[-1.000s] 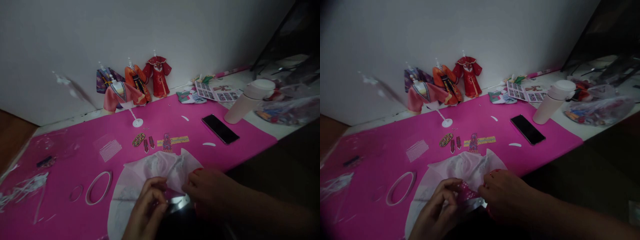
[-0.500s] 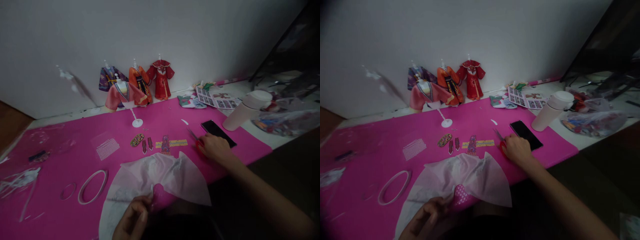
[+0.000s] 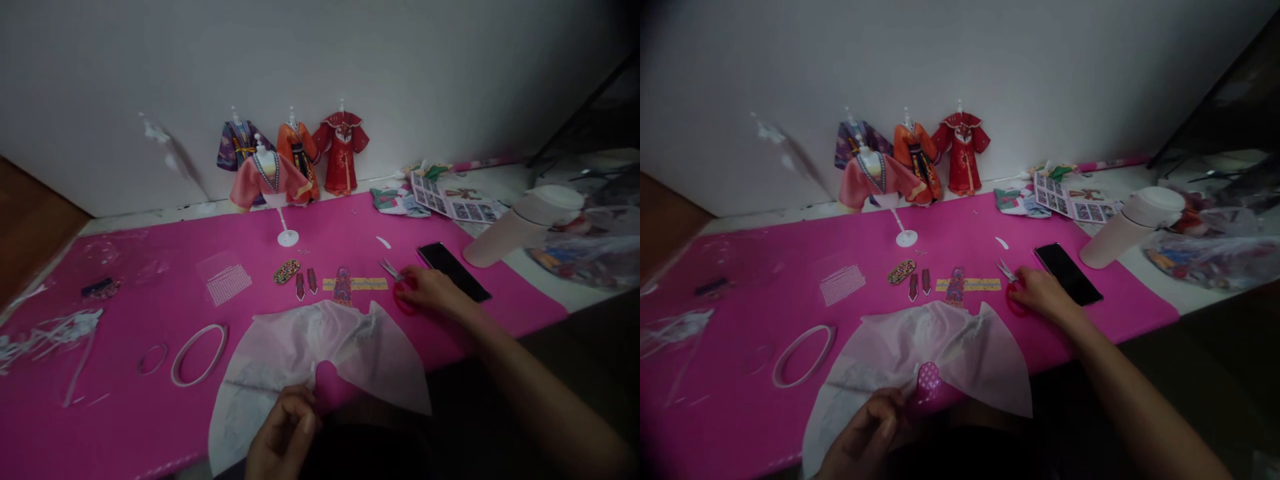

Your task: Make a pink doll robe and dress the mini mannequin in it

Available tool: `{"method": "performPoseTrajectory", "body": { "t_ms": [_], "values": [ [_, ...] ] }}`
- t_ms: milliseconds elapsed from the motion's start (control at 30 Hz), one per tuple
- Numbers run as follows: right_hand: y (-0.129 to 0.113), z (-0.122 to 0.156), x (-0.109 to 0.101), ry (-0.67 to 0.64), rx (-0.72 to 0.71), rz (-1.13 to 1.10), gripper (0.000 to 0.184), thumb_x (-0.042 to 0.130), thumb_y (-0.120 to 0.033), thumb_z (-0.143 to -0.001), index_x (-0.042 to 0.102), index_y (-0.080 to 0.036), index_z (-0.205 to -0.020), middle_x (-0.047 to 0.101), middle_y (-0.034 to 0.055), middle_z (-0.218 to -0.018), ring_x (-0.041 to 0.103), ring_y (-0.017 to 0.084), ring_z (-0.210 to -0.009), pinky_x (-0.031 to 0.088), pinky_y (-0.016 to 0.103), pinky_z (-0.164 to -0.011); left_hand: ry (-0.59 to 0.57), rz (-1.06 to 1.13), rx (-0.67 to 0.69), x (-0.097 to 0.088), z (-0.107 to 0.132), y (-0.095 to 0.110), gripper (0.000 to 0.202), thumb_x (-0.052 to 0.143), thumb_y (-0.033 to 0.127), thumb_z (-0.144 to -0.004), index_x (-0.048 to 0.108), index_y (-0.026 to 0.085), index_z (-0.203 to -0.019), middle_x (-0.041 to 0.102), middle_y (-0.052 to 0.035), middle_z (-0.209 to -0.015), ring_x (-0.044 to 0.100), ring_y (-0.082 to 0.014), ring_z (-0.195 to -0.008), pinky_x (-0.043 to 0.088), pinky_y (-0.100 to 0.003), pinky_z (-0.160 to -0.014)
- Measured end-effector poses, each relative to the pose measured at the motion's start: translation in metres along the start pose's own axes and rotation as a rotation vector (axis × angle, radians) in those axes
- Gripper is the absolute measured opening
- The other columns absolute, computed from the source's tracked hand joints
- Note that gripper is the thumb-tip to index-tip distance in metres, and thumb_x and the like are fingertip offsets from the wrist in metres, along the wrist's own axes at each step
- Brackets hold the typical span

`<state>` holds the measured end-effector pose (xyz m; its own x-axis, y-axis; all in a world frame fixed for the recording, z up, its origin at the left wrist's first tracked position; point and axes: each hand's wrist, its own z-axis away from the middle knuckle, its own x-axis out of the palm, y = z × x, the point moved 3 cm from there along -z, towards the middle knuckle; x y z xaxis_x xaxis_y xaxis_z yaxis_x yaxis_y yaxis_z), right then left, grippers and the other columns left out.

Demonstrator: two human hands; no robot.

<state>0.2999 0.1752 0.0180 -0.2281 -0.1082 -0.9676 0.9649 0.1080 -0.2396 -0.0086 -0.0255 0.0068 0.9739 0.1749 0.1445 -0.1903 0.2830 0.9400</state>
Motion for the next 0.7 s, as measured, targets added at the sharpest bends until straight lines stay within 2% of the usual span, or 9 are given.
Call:
{"method": "performPoseTrajectory", "body": {
  "t_ms": [100, 133, 200, 233, 267, 367, 600, 700],
  "values": [
    [-0.018, 0.024, -0.013, 0.069, -0.034, -0.084, 0.027, 0.059, -0.033, -0.086, 0.065, -0.017, -0.107, 0.07, 0.0091, -0.086, 0.065, 0.025, -0.077, 0.042, 0.031, -0.063, -0.033, 0.068, -0.001, 0.009, -0.003, -0.005, 0.031, 0.076, 0.047, -0.077, 0.063, 0.021, -0.067, 0.056, 0.0001, -0.076, 0.053, -0.0163, -0.071, 0.045, -0.025, -0.068],
    [-0.031, 0.036, -0.017, 0.071, -0.069, -0.125, 0.019, 0.058, -0.032, -0.086, 0.065, -0.019, -0.099, 0.069, 0.0065, -0.084, 0.063, 0.022, -0.074, 0.043, 0.03, -0.062, -0.04, 0.087, -0.015, 0.013, -0.003, -0.006, 0.031, 0.076, 0.046, -0.076, 0.062, 0.02, -0.067, 0.055, 0.0006, -0.074, 0.052, -0.0157, -0.07, 0.044, -0.025, -0.067],
    [-0.063, 0.067, -0.02, 0.023, -0.21, -0.248, 0.011, 0.056, -0.029, -0.088, 0.064, -0.023, -0.083, 0.065, 0.0008, -0.078, 0.061, 0.015, -0.07, 0.044, 0.025, -0.063, -0.052, 0.109, -0.054, 0.021, -0.004, -0.006, 0.032, 0.077, 0.045, -0.076, 0.061, 0.02, -0.066, 0.053, 0.0013, -0.071, 0.05, -0.0149, -0.067, 0.043, -0.024, -0.066],
    [-0.081, 0.084, -0.02, -0.035, -0.344, -0.426, 0.011, 0.057, -0.025, -0.087, 0.063, -0.022, -0.078, 0.063, -0.0003, -0.075, 0.058, 0.014, -0.067, 0.043, 0.024, -0.06, -0.051, 0.121, -0.07, 0.025, -0.004, -0.006, 0.032, 0.077, 0.045, -0.076, 0.061, 0.019, -0.067, 0.053, 0.0015, -0.071, 0.05, -0.0147, -0.067, 0.042, -0.024, -0.066],
    [-0.096, 0.099, -0.019, -0.082, -0.416, -0.585, 0.01, 0.058, -0.021, -0.086, 0.062, -0.022, -0.078, 0.061, -0.0015, -0.073, 0.056, 0.013, -0.064, 0.041, 0.023, -0.057, -0.05, 0.132, -0.086, 0.027, -0.004, -0.005, 0.031, 0.077, 0.044, -0.076, 0.06, 0.019, -0.068, 0.052, 0.0015, -0.071, 0.049, -0.0146, -0.067, 0.042, -0.024, -0.066],
    [-0.126, 0.129, -0.012, -0.167, -0.473, -0.789, 0.009, 0.063, -0.013, -0.082, 0.064, -0.023, -0.082, 0.058, -0.0025, -0.077, 0.051, 0.01, -0.062, 0.038, 0.021, -0.054, -0.052, 0.126, -0.11, 0.032, -0.003, -0.003, 0.03, 0.078, 0.041, -0.076, 0.059, 0.019, -0.067, 0.051, 0.0016, -0.074, 0.049, -0.0148, -0.07, 0.042, -0.024, -0.067],
    [-0.14, 0.131, 0.006, -0.153, -0.499, -0.678, 0.011, 0.065, -0.013, -0.079, 0.065, -0.022, -0.086, 0.062, -0.0002, -0.084, 0.058, 0.014, -0.073, 0.04, 0.025, -0.061, -0.078, -0.022, -0.056, 0.029, -0.002, 0.002, 0.026, 0.074, 0.039, -0.079, 0.06, 0.02, -0.067, 0.055, -0.0006, -0.082, 0.055, -0.0177, -0.079, 0.045, -0.025, -0.074],
    [-0.144, 0.131, 0.011, -0.127, -0.559, -0.589, 0.008, 0.062, -0.013, -0.08, 0.063, -0.021, -0.08, 0.06, -0.0006, -0.077, 0.055, 0.014, -0.068, 0.036, 0.026, -0.057, -0.087, -0.057, -0.05, 0.029, -0.001, 0.002, 0.023, 0.072, 0.035, -0.081, 0.062, 0.02, -0.067, 0.056, -0.0009, -0.084, 0.056, -0.0177, -0.081, 0.046, -0.025, -0.075]
  ]
}}
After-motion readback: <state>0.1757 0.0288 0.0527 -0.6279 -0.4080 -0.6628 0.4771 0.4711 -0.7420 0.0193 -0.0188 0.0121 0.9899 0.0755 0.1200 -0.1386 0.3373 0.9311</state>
